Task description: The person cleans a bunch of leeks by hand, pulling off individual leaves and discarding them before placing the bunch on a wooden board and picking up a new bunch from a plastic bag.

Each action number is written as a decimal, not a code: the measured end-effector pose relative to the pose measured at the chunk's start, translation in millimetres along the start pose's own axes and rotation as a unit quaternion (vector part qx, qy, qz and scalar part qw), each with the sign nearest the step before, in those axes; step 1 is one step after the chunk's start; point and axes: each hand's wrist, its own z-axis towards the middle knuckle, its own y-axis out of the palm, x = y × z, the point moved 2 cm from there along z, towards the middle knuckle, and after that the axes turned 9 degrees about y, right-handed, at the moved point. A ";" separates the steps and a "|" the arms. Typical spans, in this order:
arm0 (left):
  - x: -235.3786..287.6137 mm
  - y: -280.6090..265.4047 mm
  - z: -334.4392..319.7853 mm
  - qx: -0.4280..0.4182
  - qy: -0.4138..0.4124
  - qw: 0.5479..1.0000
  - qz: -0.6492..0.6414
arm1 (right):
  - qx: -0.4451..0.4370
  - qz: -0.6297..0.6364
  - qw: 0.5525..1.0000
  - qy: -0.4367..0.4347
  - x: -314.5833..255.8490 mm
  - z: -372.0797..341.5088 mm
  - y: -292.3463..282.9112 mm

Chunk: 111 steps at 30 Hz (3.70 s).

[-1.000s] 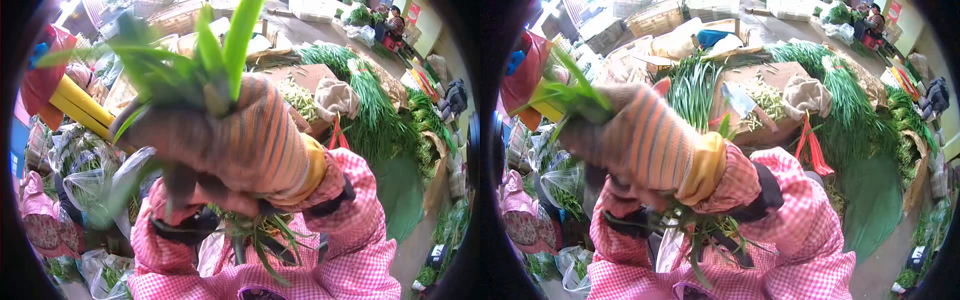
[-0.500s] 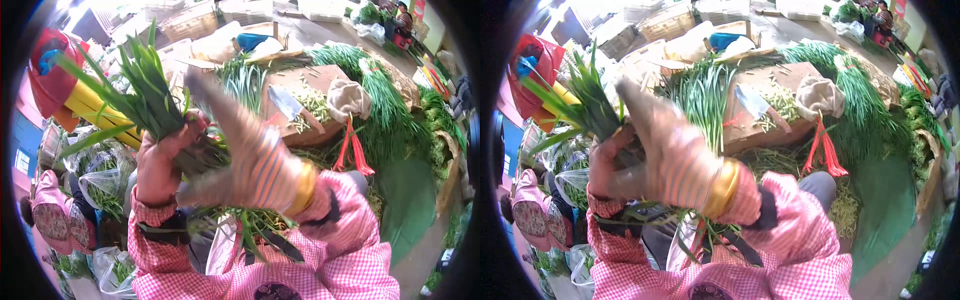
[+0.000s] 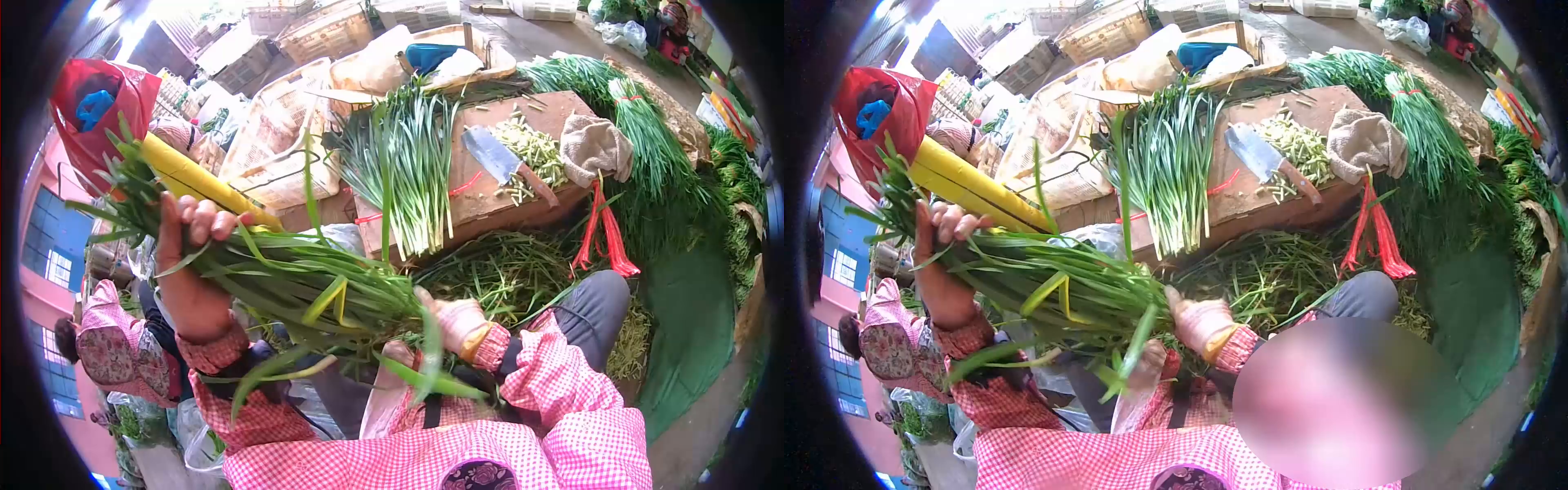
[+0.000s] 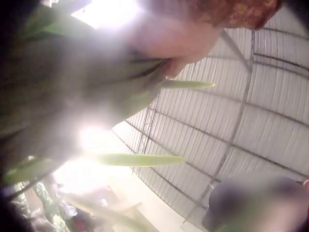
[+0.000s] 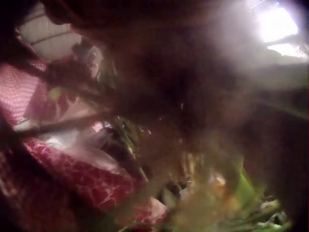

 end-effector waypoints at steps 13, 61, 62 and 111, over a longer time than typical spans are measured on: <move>55.2 -62.3 -9.3 -0.032 0.029 0.997 -0.065 | -0.081 -0.201 0.969 0.119 98.0 35.3 78.6; 59.3 -92.8 -36.3 0.257 0.216 0.942 0.020 | 0.393 0.120 0.753 -0.513 -153.5 -33.3 -8.3; 58.7 -100.3 -38.4 0.269 0.211 0.939 0.029 | 0.246 0.069 0.844 -0.470 -149.9 -42.4 -8.9; 124.2 -15.1 -47.8 -0.408 0.106 0.867 -0.265 | -0.103 -0.189 0.974 0.073 70.3 -14.8 -48.2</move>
